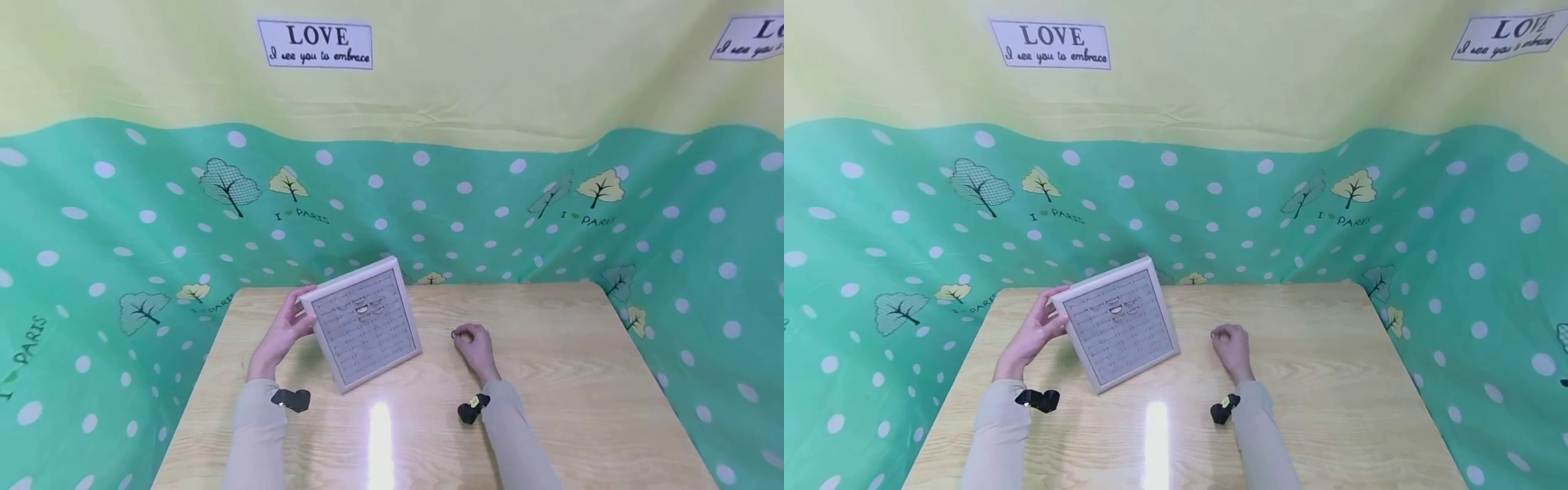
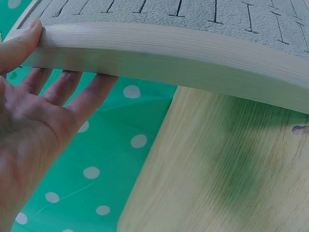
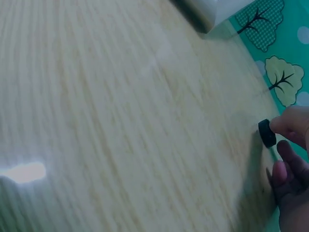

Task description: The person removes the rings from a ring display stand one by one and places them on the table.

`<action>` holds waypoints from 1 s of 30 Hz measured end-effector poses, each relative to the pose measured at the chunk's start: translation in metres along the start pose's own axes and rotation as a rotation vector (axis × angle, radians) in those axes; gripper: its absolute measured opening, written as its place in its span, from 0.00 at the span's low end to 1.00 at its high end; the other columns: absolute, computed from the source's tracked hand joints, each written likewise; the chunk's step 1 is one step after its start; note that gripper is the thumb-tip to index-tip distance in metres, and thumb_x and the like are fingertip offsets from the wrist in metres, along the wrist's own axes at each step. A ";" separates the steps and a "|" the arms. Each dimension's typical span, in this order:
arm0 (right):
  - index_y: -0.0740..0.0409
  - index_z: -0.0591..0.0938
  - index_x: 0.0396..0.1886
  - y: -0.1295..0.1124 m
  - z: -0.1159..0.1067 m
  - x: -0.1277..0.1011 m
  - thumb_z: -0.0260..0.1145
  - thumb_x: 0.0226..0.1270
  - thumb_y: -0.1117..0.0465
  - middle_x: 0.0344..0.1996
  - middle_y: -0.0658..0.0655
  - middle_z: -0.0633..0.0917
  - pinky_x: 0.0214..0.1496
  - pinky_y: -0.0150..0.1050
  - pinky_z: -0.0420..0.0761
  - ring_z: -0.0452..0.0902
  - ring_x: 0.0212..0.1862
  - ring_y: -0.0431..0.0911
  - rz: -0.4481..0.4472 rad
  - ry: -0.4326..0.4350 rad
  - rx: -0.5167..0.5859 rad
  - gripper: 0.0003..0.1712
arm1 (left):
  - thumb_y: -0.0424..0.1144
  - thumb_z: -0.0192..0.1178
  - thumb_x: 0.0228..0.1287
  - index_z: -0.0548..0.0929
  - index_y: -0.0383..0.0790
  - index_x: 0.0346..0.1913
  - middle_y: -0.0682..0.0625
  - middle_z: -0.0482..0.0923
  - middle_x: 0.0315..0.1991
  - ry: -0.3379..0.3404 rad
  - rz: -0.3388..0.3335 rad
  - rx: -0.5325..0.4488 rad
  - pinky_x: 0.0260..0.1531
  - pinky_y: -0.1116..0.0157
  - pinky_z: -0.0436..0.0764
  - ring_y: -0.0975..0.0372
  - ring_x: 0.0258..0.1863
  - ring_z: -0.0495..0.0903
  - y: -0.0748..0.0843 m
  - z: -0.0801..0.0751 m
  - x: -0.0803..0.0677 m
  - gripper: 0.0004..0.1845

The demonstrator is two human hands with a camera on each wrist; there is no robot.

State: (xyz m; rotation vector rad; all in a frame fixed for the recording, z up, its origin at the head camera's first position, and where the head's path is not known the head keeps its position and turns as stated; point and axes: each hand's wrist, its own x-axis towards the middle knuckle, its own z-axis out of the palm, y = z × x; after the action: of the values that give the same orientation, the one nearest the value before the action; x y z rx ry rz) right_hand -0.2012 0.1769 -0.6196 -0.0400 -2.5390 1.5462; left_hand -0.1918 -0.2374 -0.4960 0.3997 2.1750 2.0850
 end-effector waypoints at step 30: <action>0.63 0.82 0.44 -0.097 0.035 -0.006 0.68 0.56 0.73 0.44 0.59 0.78 0.41 0.51 0.77 0.72 0.47 0.56 -0.156 0.006 0.137 0.15 | 0.28 0.55 0.69 0.58 0.44 0.71 0.32 0.66 0.62 0.012 -0.028 0.003 0.48 0.54 0.80 0.56 0.54 0.77 -0.001 0.000 -0.001 0.31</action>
State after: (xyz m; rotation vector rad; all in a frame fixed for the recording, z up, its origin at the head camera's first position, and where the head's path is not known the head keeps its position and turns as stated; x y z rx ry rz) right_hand -0.1944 0.1009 -0.5497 0.1665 -2.3618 1.6501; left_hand -0.1907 -0.2374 -0.4967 0.3565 2.1772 2.0754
